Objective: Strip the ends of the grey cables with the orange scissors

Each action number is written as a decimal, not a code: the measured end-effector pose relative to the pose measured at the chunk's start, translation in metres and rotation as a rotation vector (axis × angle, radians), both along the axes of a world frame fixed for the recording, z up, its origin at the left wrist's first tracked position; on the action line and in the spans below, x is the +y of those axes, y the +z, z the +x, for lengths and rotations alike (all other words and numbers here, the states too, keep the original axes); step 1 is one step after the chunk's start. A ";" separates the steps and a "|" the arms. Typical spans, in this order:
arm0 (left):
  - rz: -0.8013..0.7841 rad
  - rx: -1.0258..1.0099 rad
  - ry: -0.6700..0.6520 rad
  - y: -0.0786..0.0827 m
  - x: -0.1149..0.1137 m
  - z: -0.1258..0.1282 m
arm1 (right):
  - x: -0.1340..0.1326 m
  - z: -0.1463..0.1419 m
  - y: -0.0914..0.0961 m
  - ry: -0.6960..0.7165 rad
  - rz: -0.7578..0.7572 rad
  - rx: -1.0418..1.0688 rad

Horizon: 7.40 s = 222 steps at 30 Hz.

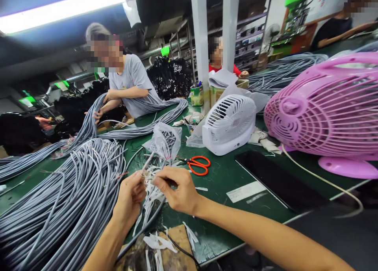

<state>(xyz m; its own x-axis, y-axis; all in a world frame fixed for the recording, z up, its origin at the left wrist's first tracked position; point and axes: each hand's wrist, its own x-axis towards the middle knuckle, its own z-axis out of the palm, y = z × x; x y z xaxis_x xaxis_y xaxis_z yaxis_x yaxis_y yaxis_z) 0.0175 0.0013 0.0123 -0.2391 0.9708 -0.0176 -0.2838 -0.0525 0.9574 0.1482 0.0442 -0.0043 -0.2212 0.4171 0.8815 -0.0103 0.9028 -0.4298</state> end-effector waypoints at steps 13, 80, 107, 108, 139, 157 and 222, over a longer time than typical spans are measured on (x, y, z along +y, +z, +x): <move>0.049 0.047 0.016 -0.002 -0.002 0.002 | 0.004 0.003 0.000 0.126 -0.180 -0.026; -0.190 -0.248 0.053 -0.005 -0.002 0.022 | -0.003 -0.008 -0.003 0.156 -0.407 -0.100; 0.059 0.039 -0.056 0.001 -0.020 0.009 | 0.056 0.014 0.009 -0.109 -0.608 0.182; 0.046 0.034 -0.066 0.001 -0.019 0.009 | 0.050 0.015 0.012 0.086 -0.619 0.130; -0.069 0.124 0.029 -0.002 -0.011 0.018 | 0.012 0.009 0.011 0.101 -0.594 0.073; -0.117 0.300 -0.114 -0.009 -0.010 0.015 | 0.016 0.008 0.009 0.336 -0.743 0.038; 0.045 0.453 -0.140 -0.004 -0.017 -0.002 | 0.001 0.012 0.005 -0.182 0.253 -0.146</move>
